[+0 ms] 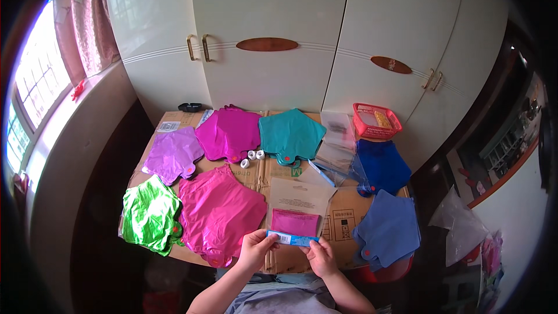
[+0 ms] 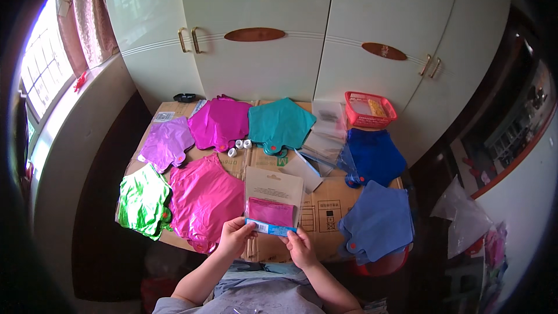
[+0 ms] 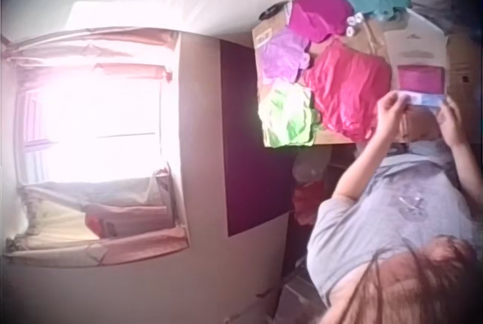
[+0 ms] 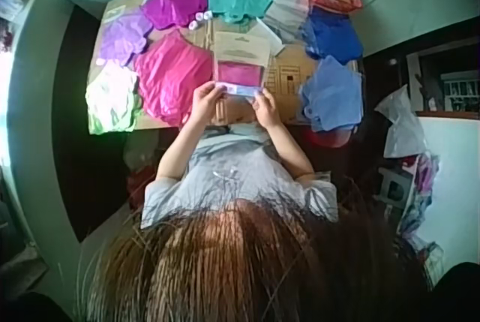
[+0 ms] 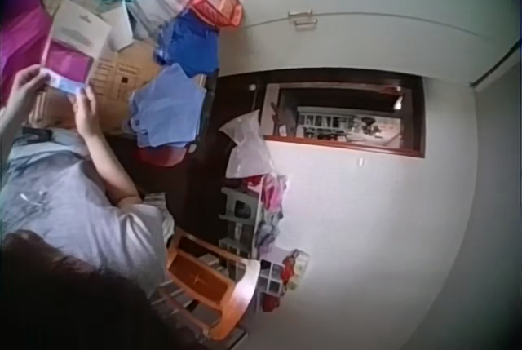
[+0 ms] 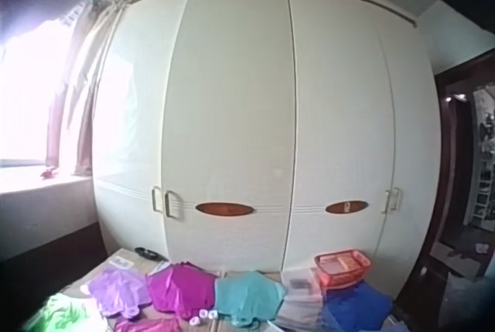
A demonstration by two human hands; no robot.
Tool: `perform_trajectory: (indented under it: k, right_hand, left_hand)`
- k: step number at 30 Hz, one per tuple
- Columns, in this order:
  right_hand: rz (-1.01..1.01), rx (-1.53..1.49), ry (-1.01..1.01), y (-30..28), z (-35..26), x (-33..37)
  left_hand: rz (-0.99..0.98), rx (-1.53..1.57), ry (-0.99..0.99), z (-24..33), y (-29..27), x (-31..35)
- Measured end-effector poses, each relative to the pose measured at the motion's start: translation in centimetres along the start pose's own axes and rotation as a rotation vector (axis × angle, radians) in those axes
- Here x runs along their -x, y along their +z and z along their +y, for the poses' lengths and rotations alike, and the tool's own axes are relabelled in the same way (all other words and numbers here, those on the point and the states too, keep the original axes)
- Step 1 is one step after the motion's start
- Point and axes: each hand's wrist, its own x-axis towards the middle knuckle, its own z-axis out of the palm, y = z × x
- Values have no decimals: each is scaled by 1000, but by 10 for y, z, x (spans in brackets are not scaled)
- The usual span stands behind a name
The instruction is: Folding various colored plastic bags and placing them into a cardboard box for packaging.
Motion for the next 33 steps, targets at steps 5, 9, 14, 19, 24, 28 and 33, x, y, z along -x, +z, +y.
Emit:
perform_trajectory:
  k: [5,9,14,19,24,28,33]
  right_hand:
    - [2,161,2,-13,3,-4]
    - [46,131,-97,-3,-5,-7]
    - [110,250,-205,19,-17,-12]
    - [143,293,-234,11,-6,-16]
    - [140,320,-231,16,-4,-15]
    - [126,317,-198,12,0,-14]
    - [16,370,-49,19,-18,-16]
  left_hand:
    - [34,-77,87,-1,0,3]
    - [58,-97,132,3,7,7]
    - [109,-94,160,-2,4,6]
    - [130,-45,128,-7,1,6]
    - [84,36,232,-10,16,4]
    - [67,78,184,-12,14,4]
    - [77,23,218,-20,2,4]
